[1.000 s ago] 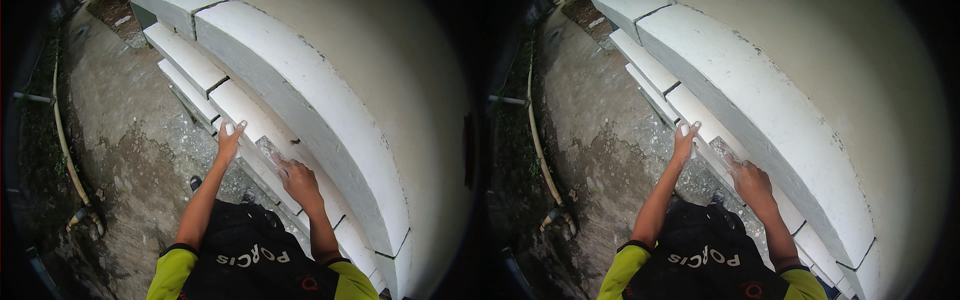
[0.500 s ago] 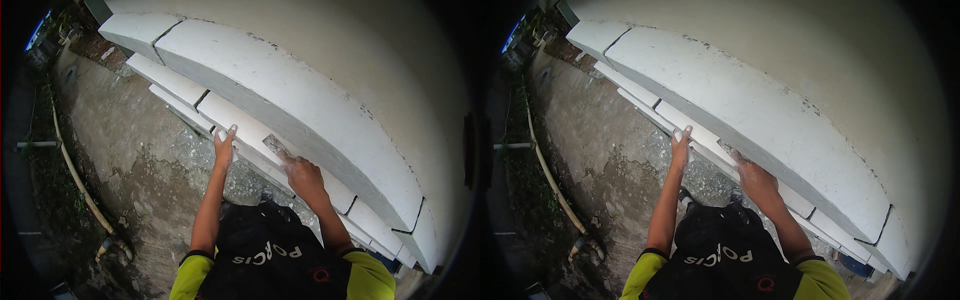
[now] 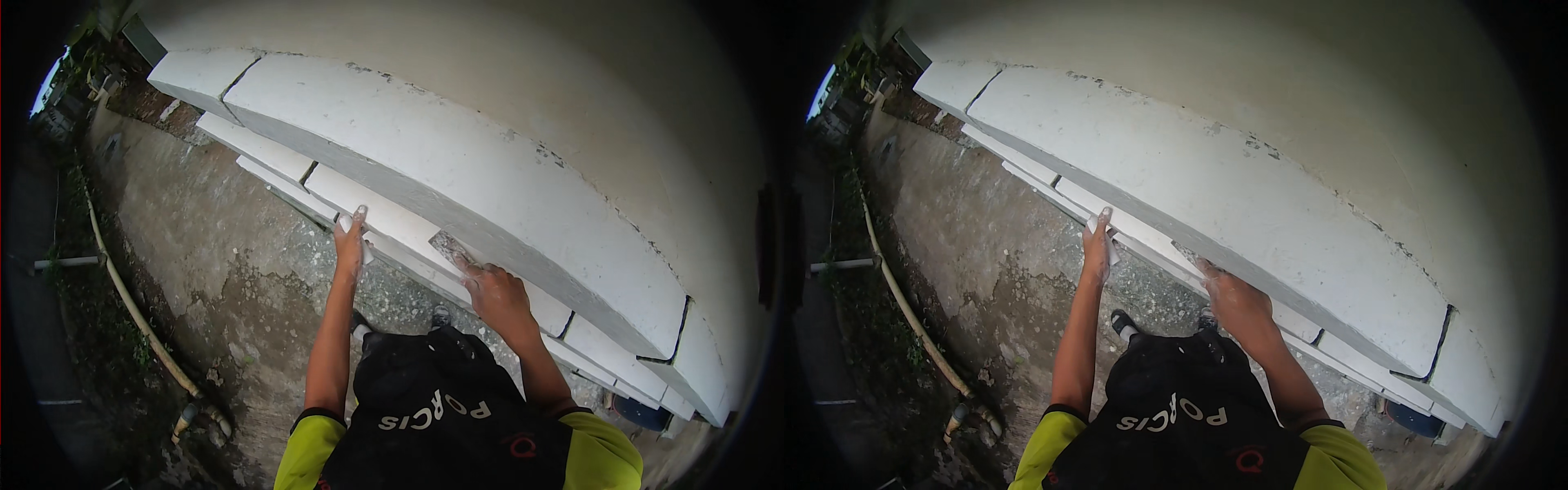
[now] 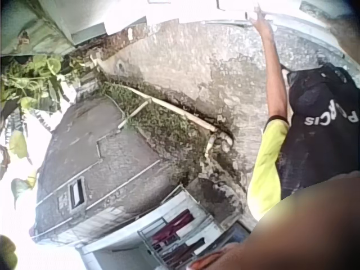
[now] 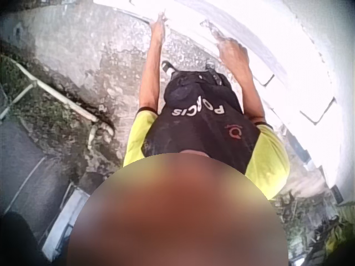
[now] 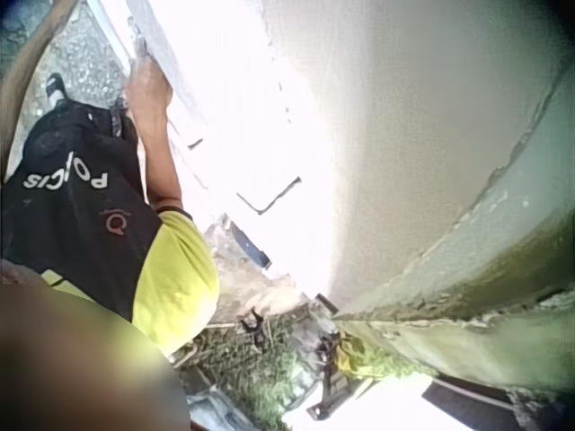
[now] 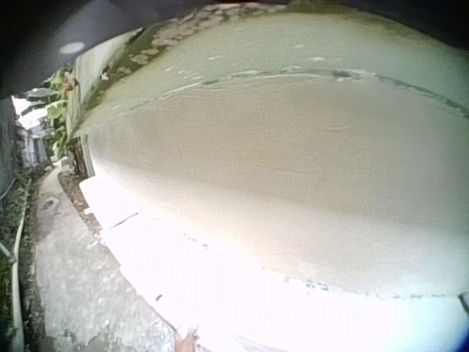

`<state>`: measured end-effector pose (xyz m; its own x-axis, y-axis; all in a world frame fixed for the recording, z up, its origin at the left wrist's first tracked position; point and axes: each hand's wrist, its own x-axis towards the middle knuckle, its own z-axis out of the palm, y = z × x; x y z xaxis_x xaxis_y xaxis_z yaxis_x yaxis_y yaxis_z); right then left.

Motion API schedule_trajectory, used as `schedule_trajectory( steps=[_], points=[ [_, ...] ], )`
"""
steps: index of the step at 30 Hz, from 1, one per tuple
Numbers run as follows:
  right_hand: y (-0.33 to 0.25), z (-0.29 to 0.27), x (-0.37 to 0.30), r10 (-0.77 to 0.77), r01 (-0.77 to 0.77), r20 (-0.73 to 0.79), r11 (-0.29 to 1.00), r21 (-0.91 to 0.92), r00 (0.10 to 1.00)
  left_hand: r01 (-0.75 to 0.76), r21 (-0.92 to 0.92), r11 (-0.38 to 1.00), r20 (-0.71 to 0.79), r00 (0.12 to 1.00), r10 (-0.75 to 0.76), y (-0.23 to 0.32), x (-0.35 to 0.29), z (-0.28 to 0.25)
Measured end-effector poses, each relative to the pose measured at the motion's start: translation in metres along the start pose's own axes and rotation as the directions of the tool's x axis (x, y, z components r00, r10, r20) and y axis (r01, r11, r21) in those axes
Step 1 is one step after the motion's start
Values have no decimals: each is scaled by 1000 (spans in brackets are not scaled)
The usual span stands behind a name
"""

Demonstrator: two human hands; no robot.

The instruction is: Repairing and smoothing the grooves of an exterior wall using a putty knife.

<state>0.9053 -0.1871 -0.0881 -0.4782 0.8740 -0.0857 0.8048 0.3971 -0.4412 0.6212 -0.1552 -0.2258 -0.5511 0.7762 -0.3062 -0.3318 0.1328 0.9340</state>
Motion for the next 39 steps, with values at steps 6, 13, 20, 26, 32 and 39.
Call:
schedule_trajectory(
  steps=[6,13,20,26,32,39],
  points=[
    [-2,-32,-45,60,-22,176,977,-212,983,35,1,999,-39,999,-35,-5,-2,0],
    [-9,3,3,-144,152,106,986,-71,984,-12,-47,999,-105,994,7,-2,-8,9],
    [34,-42,-58,-70,107,252,984,-140,965,-12,-63,998,-114,994,4,-16,-5,2],
    [26,-24,-17,-89,96,123,994,-52,988,-41,-55,998,-116,993,34,-7,-4,11],
    [49,-42,-60,-19,62,193,974,-218,981,-20,-46,999,-127,992,14,-8,-7,13],
    [43,-28,-43,-50,73,139,984,-161,989,-76,-99,992,-149,987,61,-8,-15,15]
  ],
)
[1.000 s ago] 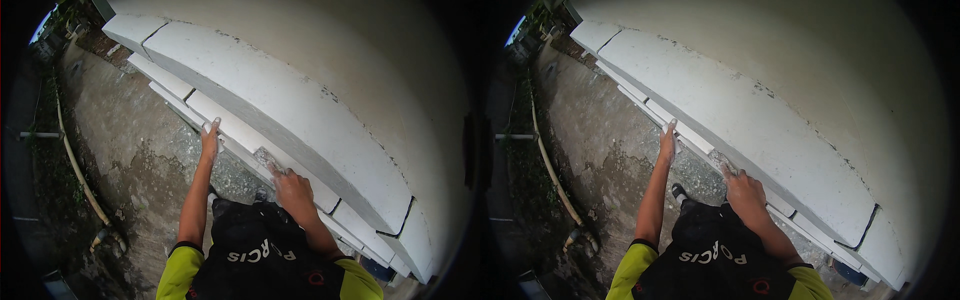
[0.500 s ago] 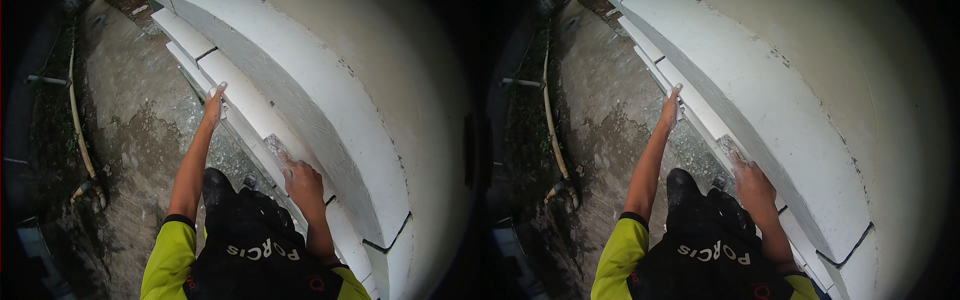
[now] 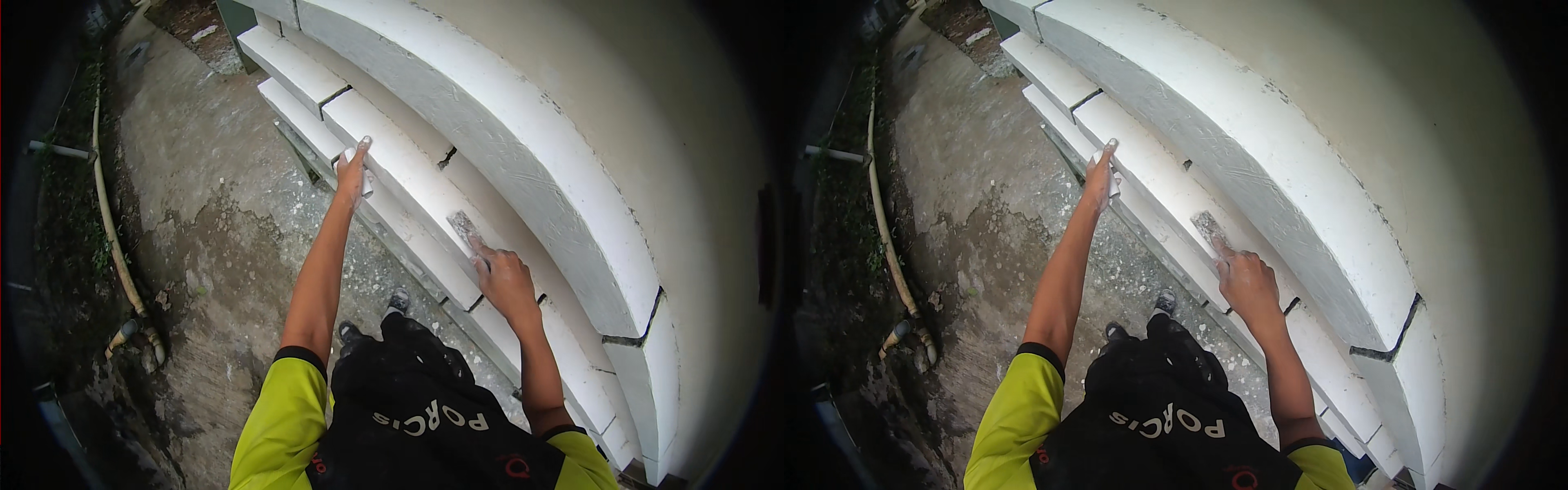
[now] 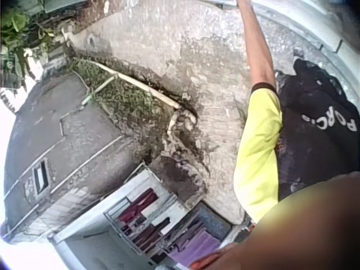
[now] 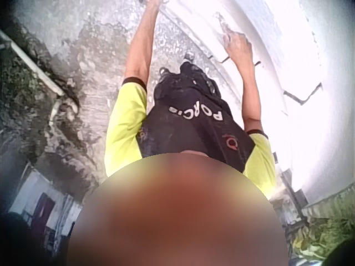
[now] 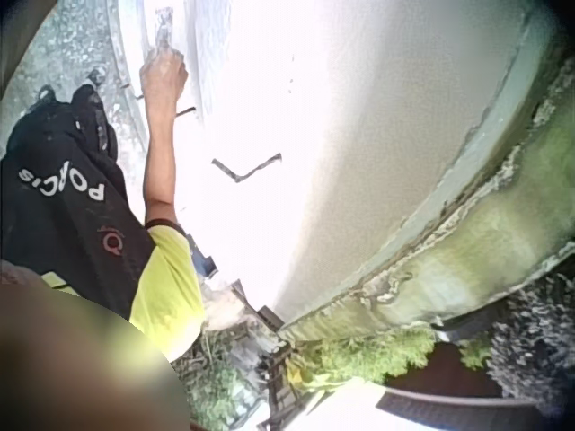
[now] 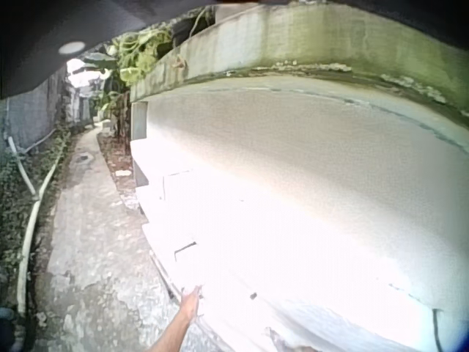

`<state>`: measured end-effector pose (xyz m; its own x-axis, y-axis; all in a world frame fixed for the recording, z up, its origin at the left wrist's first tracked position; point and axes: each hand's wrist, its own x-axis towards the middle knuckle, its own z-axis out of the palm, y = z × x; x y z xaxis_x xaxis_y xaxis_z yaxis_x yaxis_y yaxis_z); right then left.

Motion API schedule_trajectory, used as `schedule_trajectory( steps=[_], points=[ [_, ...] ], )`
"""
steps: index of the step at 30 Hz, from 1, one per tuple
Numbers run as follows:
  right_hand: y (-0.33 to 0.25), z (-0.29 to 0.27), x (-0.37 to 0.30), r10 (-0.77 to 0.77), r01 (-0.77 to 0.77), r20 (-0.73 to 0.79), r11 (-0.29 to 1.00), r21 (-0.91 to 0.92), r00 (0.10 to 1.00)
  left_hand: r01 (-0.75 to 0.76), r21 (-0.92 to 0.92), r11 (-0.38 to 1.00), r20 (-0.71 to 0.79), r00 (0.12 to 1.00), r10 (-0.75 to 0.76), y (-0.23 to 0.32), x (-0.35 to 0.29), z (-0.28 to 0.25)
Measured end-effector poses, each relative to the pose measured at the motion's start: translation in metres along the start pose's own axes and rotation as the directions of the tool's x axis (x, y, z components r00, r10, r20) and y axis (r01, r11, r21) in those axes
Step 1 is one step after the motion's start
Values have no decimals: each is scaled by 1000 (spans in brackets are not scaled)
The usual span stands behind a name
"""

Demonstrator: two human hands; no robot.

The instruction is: Repairing and smoothing the grooves of an exterior wall using a putty knife.

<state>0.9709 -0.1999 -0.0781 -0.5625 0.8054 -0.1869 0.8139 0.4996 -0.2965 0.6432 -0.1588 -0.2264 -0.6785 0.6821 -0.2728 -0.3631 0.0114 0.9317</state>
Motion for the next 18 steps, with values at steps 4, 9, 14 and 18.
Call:
schedule_trajectory(
  steps=[4,9,14,18],
  points=[
    [-14,5,33,13,-10,-70,999,41,997,15,-33,999,-28,999,-16,-15,-39,-2],
    [15,1,-39,38,-37,-43,999,20,998,225,-185,957,117,972,-206,-77,-129,-35],
    [20,-6,-41,10,-15,-67,997,-75,998,198,-47,979,202,962,-185,-109,-205,-30],
    [6,6,18,-19,4,-156,995,-96,988,142,-67,988,284,952,-117,-97,-231,-3]
  ],
)
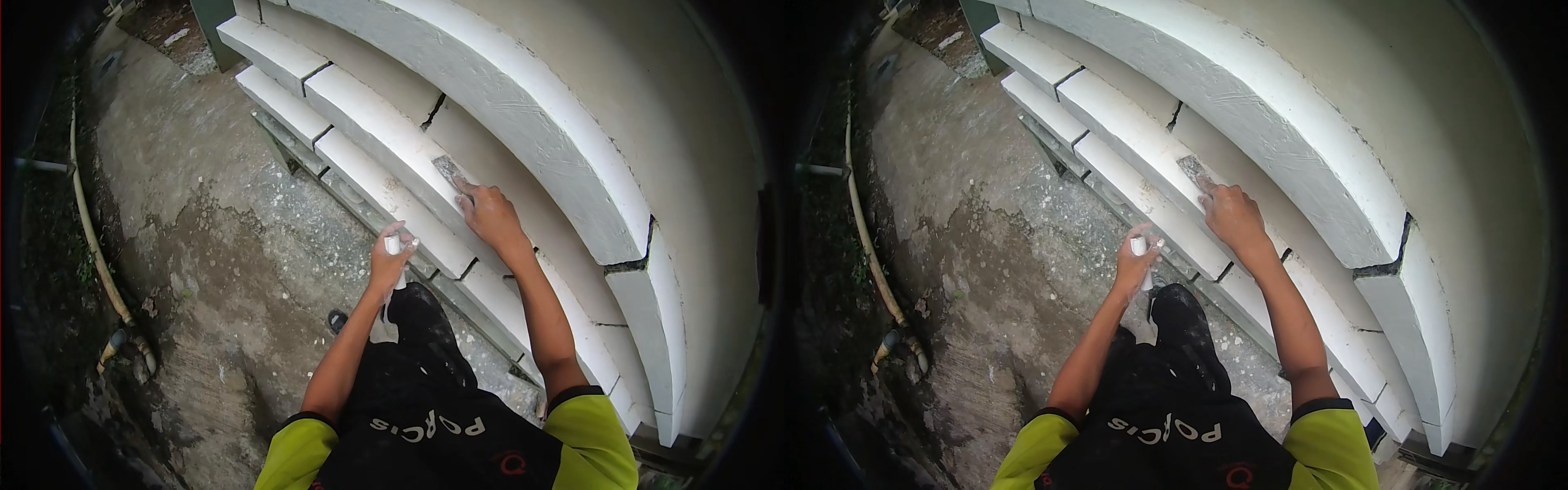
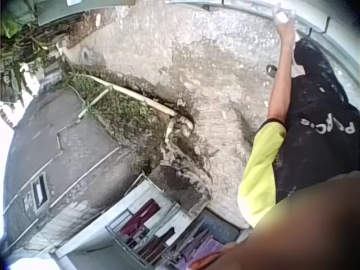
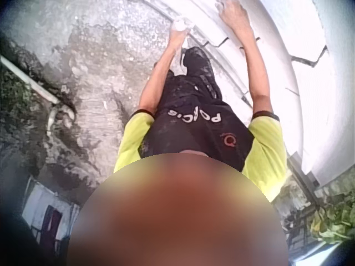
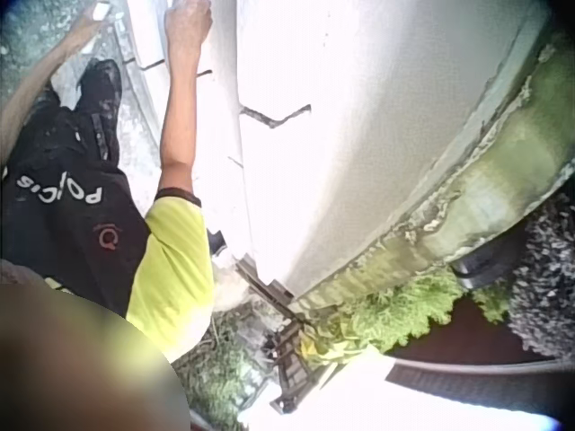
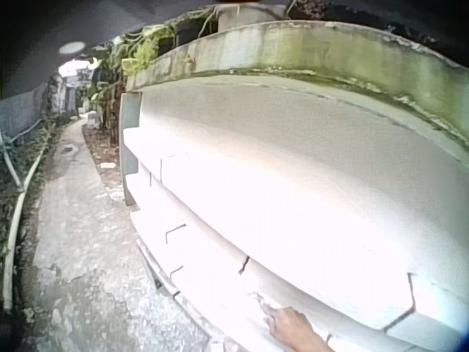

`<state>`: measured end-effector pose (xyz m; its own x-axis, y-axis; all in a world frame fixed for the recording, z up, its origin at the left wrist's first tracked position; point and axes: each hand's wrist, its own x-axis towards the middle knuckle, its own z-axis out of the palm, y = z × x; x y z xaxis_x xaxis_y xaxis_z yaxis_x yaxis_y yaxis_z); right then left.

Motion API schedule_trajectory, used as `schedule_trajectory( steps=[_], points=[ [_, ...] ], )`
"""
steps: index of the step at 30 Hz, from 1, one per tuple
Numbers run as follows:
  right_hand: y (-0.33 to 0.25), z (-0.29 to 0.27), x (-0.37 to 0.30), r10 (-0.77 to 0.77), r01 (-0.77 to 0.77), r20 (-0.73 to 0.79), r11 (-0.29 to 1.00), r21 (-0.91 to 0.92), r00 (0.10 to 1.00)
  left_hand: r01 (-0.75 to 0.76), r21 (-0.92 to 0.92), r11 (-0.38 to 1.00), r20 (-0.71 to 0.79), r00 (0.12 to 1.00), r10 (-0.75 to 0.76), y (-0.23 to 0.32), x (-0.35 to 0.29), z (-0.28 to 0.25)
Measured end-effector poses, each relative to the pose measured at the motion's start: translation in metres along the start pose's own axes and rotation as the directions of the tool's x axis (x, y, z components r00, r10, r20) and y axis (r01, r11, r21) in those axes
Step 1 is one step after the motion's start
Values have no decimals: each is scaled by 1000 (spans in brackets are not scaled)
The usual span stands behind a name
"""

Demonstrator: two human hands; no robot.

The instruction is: Repairing and smoothing the grooves of an exterior wall using a putty knife.

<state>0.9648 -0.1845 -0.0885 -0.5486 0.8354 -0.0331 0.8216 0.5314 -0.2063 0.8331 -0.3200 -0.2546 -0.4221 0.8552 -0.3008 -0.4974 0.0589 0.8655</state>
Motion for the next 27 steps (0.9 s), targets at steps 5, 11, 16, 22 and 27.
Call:
schedule_trajectory(
  steps=[5,11,16,22,27],
  points=[
    [19,-2,-35,-19,18,40,999,29,999,-26,85,996,12,1000,25,17,-17,14],
    [47,-40,-92,44,-51,171,998,36,984,-82,101,992,-18,996,84,6,-20,28],
    [27,-13,-9,-69,52,83,981,188,994,-86,-114,990,-199,978,62,36,40,47],
    [69,4,-43,-123,128,-37,929,346,992,6,81,997,-182,983,9,61,74,53],
    [100,-19,-105,-94,91,15,986,143,995,34,104,994,-194,981,-13,56,74,55]
  ],
)
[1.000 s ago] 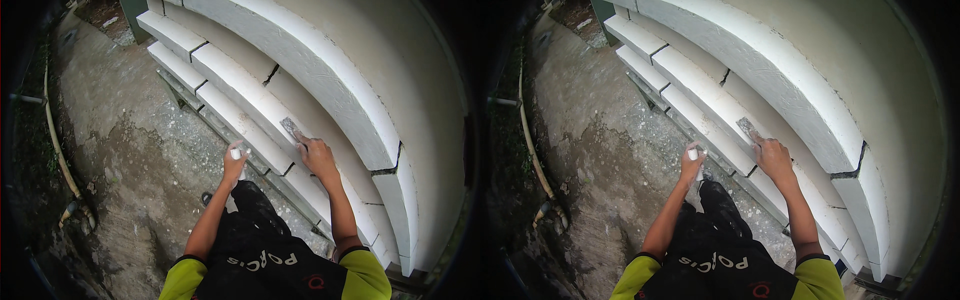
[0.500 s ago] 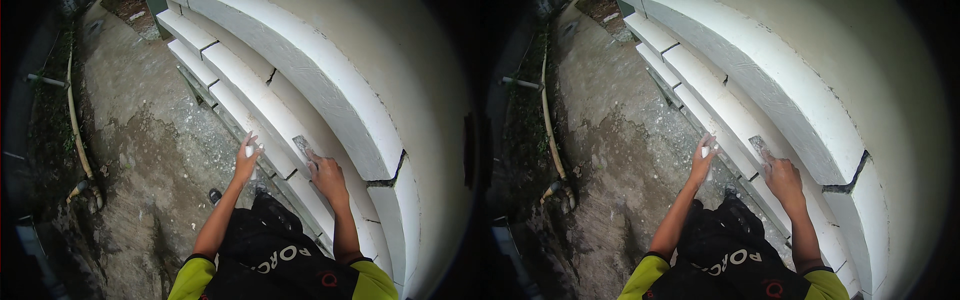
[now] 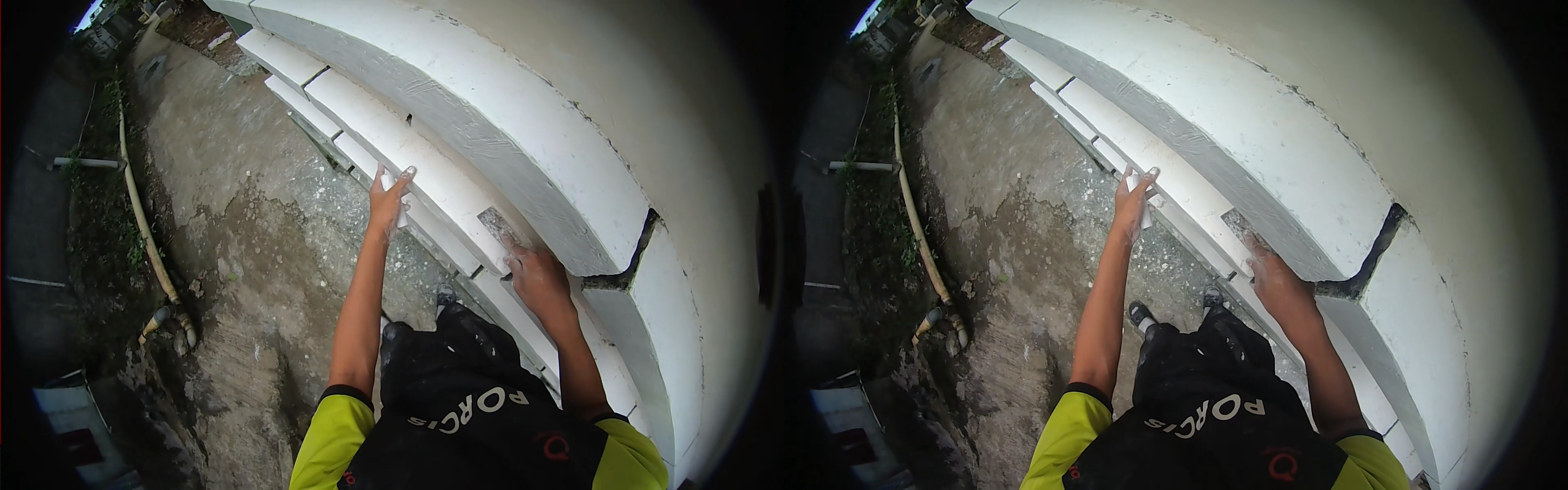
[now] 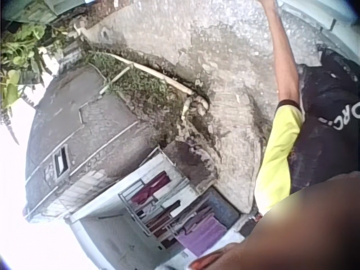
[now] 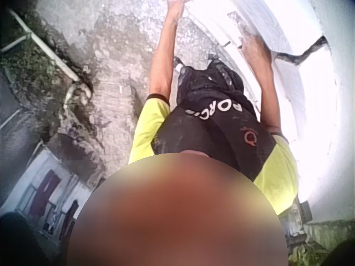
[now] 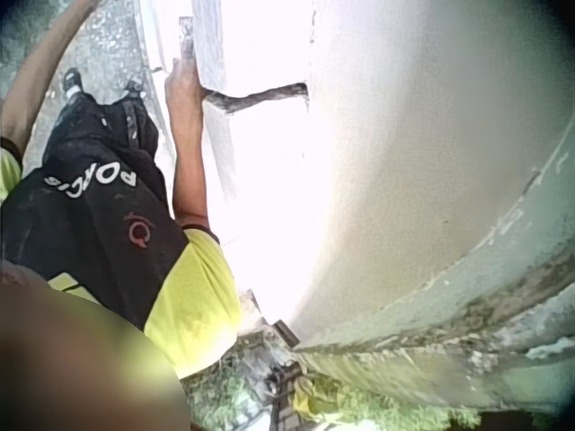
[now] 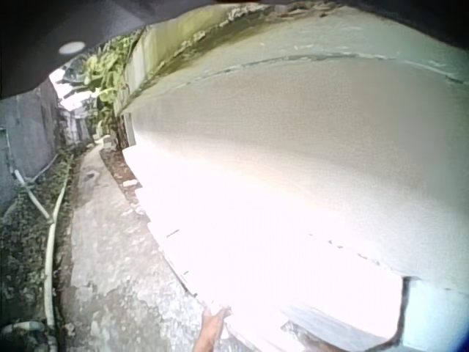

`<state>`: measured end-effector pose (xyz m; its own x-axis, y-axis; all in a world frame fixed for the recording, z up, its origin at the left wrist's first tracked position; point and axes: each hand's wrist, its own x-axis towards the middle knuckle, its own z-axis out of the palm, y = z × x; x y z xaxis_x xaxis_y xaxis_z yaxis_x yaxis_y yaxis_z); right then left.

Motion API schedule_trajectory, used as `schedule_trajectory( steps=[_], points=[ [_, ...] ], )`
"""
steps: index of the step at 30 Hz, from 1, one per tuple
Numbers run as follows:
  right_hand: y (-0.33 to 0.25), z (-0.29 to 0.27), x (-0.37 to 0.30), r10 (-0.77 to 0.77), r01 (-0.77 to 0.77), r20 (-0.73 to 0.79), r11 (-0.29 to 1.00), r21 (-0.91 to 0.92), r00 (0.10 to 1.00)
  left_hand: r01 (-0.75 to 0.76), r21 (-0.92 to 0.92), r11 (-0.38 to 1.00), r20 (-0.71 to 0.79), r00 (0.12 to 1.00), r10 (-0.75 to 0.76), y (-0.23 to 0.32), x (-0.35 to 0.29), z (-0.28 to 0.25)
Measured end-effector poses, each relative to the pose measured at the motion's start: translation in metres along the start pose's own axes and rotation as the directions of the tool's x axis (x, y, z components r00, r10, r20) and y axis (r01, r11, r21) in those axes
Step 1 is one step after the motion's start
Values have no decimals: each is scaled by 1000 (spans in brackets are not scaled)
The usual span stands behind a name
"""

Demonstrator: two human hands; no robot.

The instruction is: Repairing and smoothing the grooves of an exterior wall using a putty knife.

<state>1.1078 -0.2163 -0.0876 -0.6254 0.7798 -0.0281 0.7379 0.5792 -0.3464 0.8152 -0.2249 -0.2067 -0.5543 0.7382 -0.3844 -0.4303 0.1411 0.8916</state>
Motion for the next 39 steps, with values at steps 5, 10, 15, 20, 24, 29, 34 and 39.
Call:
schedule_trajectory(
  steps=[5,10,15,20,24,29,34,39],
  points=[
    [-6,28,55,-121,124,-114,992,24,986,-79,-42,996,-1,997,79,-3,1,-2],
    [-3,16,12,-36,39,-20,989,144,999,-100,-34,994,-23,995,99,-8,4,-4],
    [22,-7,-39,20,-28,103,996,82,995,-131,-37,991,-48,990,129,-16,4,0],
    [-3,-1,3,-43,36,43,986,163,998,-122,19,992,-75,990,123,-8,-4,14],
    [-13,-4,-16,86,-108,183,987,117,979,-137,38,990,-81,987,140,-9,-2,14],
    [12,-27,-71,140,-143,191,990,2,972,-128,27,991,-61,990,129,-12,-4,11],
    [-3,-15,-33,157,-176,181,980,97,971,-136,25,990,-60,989,137,-11,-4,13],
    [-5,-20,-41,172,-199,199,971,129,965,-117,24,993,-45,992,118,-11,-2,10]
  ],
)
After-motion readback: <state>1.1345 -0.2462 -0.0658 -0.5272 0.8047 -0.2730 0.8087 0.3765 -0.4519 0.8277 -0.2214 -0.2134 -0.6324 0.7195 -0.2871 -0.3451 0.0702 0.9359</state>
